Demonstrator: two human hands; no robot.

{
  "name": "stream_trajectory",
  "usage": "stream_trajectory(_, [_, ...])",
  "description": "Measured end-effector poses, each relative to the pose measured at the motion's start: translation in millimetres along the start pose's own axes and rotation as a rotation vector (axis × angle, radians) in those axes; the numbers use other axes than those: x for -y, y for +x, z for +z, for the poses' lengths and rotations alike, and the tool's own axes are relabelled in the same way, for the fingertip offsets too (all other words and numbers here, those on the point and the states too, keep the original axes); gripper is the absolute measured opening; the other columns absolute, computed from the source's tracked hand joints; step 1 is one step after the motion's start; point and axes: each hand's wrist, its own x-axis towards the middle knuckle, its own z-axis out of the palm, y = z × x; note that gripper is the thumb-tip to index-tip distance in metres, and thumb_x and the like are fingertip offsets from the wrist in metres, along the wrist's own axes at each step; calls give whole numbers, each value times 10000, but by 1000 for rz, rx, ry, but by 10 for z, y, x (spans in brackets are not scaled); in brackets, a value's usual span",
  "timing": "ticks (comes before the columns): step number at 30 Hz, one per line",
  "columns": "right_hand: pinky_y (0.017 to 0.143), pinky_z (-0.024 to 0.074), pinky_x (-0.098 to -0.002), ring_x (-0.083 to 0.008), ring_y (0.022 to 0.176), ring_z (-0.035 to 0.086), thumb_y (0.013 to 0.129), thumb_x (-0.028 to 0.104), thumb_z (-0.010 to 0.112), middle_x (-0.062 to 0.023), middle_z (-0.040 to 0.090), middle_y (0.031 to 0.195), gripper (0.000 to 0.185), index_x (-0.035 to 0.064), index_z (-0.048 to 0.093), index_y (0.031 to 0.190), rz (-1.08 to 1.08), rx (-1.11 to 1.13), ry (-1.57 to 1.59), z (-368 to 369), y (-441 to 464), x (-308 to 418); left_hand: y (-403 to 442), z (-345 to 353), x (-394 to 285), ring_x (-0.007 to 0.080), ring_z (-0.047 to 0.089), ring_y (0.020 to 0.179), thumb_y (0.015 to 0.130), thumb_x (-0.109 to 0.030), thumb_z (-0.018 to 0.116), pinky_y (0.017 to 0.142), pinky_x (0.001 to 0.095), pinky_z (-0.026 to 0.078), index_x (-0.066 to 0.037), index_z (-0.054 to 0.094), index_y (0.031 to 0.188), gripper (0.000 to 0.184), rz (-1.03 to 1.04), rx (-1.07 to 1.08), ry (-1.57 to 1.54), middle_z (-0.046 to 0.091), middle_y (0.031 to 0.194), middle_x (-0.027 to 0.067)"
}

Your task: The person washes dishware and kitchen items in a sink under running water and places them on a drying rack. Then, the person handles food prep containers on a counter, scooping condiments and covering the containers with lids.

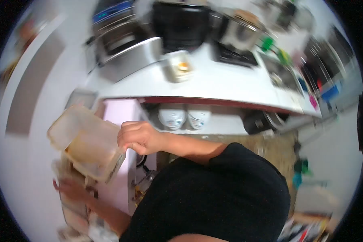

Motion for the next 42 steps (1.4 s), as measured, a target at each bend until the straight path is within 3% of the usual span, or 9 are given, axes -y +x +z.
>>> stream_trajectory(10, [574, 451, -287, -221, 652, 558, 540, -153, 461, -92, 564, 697, 279, 27, 566, 725, 376, -399, -1521, -3264, -1217, 1468, -372, 420, -482, 326, 564, 857, 853, -252, 419, 659, 400, 467, -123, 378, 1217, 389, 217, 354, 175, 536, 1112, 125])
stream_trajectory(22, [666, 431, -395, -319, 765, 544, 707, 82, 557, -152, 560, 760, 62, 49, 558, 760, 1035, -304, -1825, -7399, -3640, 569, -490, 656, -293, 357, 398, 1125, 799, -212, 534, 932, 391, 328, -29, 311, 1271, 553, 527, 445, 140, 407, 1240, 202])
stream_trajectory(26, [651, 422, -425, -343, 745, 541, 753, 126, 504, -176, 574, 797, 130, 24, 574, 791, 1337, -258, -1641, -7635, -3977, 300, -791, 143, -895, 333, 325, 1204, 816, -224, 504, 1003, 367, 251, 1, 324, 1279, 546, 361, 541, 193, 356, 1301, 193])
stream_trajectory(31, [456, 377, -342, -143, 518, 433, 792, 299, 528, -49, 536, 582, 355, -42, 607, 728, 1218, -898, -850, -7855, -4652, -17, -1081, -314, -478, 334, 469, 1069, 770, -81, 491, 899, 380, 373, -53, 466, 1158, 390, 228, 381, 124, 492, 1168, 167])
stream_trajectory(33, [595, 435, -402, -286, 643, 563, 733, 199, 507, -151, 620, 786, 279, -3, 628, 883, 1243, -226, -1453, -8164, -4811, 19, -1013, -445, -405, 336, 500, 1015, 756, -78, 519, 870, 391, 383, -100, 523, 1052, 297, -26, 383, 74, 557, 1065, 145])
stream_trajectory(35, [711, 462, -344, -259, 752, 581, 751, 107, 473, -134, 627, 876, 276, -8, 609, 962, 1331, -486, -1633, -7992, -4361, 58, -913, -524, -350, 342, 536, 926, 694, -47, 523, 777, 398, 418, -81, 571, 918, 232, 26, 319, 73, 582, 957, 161])
stream_trajectory(37, [484, 455, -333, -242, 561, 583, 741, 170, 603, -131, 629, 704, 165, 10, 636, 717, 545, -776, -1833, -6772, -3048, 203, -702, -460, -244, 307, 558, 932, 748, -20, 471, 787, 375, 432, -55, 563, 1014, 283, -120, 430, 140, 596, 976, 153])
stream_trajectory(40, [504, 470, -325, -243, 569, 588, 760, 271, 610, -113, 631, 680, 247, 34, 646, 701, 124, -951, -1389, -5624, -2038, 95, -388, -293, -159, 320, 555, 913, 781, -72, 469, 788, 376, 429, -40, 553, 1026, 261, -9, 282, 64, 585, 967, 175])
stream_trajectory(42, [728, 470, -321, -241, 780, 576, 734, -57, 443, -157, 600, 866, 177, -43, 582, 841, 220, -745, -847, -4607, -1566, -190, -104, -137, -138, 320, 549, 899, 779, -133, 494, 789, 386, 426, -50, 530, 1068, 303, 25, 296, 29, 575, 964, 194])
